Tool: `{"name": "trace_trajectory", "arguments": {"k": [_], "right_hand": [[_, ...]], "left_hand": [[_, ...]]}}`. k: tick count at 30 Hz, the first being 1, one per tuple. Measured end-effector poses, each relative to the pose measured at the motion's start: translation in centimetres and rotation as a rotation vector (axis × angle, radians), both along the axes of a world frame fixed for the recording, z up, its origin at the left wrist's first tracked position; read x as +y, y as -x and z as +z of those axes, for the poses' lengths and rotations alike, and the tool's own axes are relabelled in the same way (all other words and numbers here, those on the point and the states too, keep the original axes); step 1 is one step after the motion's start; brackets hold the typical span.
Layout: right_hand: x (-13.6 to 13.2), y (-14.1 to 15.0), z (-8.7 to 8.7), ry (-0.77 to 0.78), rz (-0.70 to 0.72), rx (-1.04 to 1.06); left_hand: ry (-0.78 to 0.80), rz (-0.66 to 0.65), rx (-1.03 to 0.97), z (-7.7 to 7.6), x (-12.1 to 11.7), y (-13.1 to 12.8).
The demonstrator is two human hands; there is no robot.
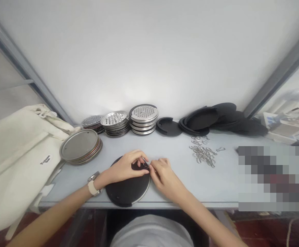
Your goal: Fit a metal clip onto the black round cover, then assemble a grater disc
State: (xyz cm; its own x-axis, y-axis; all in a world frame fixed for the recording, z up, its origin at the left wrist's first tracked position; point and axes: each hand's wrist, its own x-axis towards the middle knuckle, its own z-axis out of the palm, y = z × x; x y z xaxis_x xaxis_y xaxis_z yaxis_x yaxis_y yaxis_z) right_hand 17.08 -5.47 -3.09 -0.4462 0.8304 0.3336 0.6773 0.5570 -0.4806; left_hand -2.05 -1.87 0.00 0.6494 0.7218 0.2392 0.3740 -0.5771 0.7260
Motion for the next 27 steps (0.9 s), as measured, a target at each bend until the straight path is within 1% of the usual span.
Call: {"name": "trace_trajectory", "arguments": {"k": [6,14,27], "right_hand": [[0.28,0.15,-0.38,-0.012,0.021,-0.034],[0.38,-0.14,-0.31,0.003,0.047,-0.007],[0.43,-0.27,-0.54,0.004,0.039,-0.030]], "left_hand": [[-0.003,0.016,0.015,-0.17,0.10,0.05],[0.009,-0.013,0.009,0.03,0.15,-0.11],[0.016,-0.001,0.001,-0.19,0.19,-0.04]]}}
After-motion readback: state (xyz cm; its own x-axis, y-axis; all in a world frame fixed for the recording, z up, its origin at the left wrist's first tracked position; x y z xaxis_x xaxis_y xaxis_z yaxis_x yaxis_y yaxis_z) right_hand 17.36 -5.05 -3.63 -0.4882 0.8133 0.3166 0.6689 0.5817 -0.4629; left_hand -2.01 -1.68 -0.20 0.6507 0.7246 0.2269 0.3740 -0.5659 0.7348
